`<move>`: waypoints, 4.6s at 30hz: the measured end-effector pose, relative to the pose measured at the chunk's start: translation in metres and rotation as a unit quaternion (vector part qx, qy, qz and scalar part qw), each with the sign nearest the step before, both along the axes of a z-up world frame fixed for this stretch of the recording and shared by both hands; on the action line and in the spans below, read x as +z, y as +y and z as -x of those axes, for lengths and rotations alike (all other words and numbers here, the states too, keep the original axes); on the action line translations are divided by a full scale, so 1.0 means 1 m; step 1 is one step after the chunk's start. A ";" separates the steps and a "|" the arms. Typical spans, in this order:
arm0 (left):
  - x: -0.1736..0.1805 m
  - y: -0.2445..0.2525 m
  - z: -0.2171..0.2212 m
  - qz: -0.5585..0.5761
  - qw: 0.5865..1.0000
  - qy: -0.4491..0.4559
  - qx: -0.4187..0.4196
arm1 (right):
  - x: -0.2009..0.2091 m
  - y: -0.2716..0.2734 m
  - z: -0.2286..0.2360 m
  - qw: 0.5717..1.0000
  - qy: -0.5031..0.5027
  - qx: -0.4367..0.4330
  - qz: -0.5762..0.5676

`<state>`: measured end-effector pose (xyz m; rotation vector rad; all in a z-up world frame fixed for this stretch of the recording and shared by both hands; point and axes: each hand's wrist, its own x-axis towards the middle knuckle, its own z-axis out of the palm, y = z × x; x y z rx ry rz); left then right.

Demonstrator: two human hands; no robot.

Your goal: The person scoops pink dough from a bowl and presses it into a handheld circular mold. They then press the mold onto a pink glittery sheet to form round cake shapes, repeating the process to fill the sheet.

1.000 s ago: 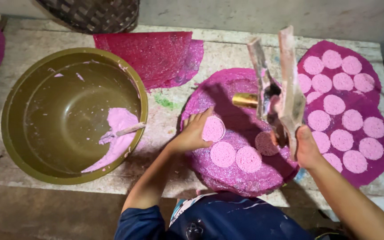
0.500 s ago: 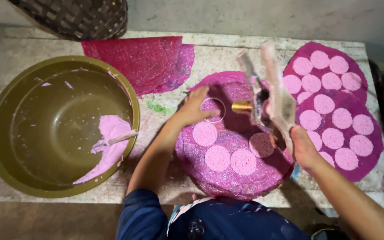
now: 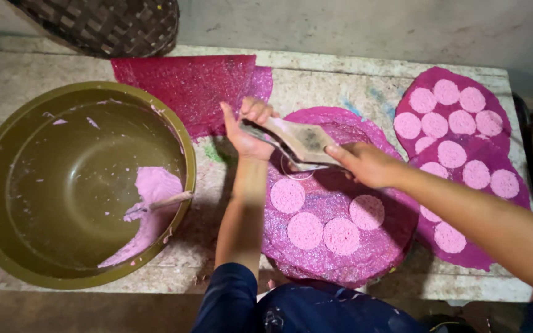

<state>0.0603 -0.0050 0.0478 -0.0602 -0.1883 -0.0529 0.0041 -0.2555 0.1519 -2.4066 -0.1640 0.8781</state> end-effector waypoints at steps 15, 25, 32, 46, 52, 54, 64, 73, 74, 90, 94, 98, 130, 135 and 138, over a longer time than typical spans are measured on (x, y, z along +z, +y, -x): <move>-0.028 -0.030 -0.016 0.025 0.999 0.043 0.010 | 0.021 -0.001 0.001 0.986 -0.118 0.015 0.117; -0.006 0.008 -0.016 -0.081 0.994 0.059 0.045 | -0.022 0.021 0.005 0.987 -0.160 0.015 -0.026; -0.005 -0.022 -0.011 -0.048 0.983 0.177 0.027 | -0.003 0.002 -0.003 0.991 0.016 -0.033 0.127; 0.002 -0.022 -0.030 -0.114 0.976 0.164 0.084 | -0.030 -0.005 -0.013 0.979 -0.197 0.001 0.049; 0.017 0.013 -0.004 -0.273 0.950 0.144 0.037 | -0.064 -0.006 0.011 0.959 -0.247 -0.033 -0.134; 0.018 0.011 0.013 -0.541 0.795 0.272 -0.027 | -0.064 -0.018 0.028 0.939 -0.265 -0.061 -0.211; -0.001 -0.054 0.093 -0.962 0.250 -0.036 0.101 | -0.055 -0.085 0.099 0.862 -0.292 -0.200 -0.364; 0.005 -0.100 0.125 -0.949 0.258 -0.172 0.054 | -0.086 -0.156 0.179 0.812 -0.352 -0.313 -0.345; 0.004 -0.103 0.130 -0.949 0.251 -0.185 0.043 | -0.089 -0.161 0.183 0.807 -0.355 -0.325 -0.342; 0.178 -0.068 0.236 -0.892 0.310 -0.329 0.021 | 0.008 -0.106 0.173 0.894 -0.338 0.170 -0.239; 0.241 -0.066 0.266 -0.843 0.320 -0.412 -0.128 | 0.094 -0.049 0.166 0.783 -0.443 0.383 -0.210; 0.257 -0.019 0.298 -0.844 0.299 -0.399 -0.198 | 0.148 0.020 0.136 0.611 -0.476 0.577 -0.262; 0.044 0.336 0.311 -0.683 0.594 0.186 0.381 | 0.013 0.388 0.062 0.788 -0.297 0.509 0.175; 0.048 0.326 0.294 -0.682 0.468 0.214 0.520 | -0.032 0.390 0.050 0.746 -0.333 0.556 0.152; 0.049 0.320 0.288 -0.690 0.416 0.173 0.566 | -0.011 0.403 0.031 0.769 -0.223 0.543 0.252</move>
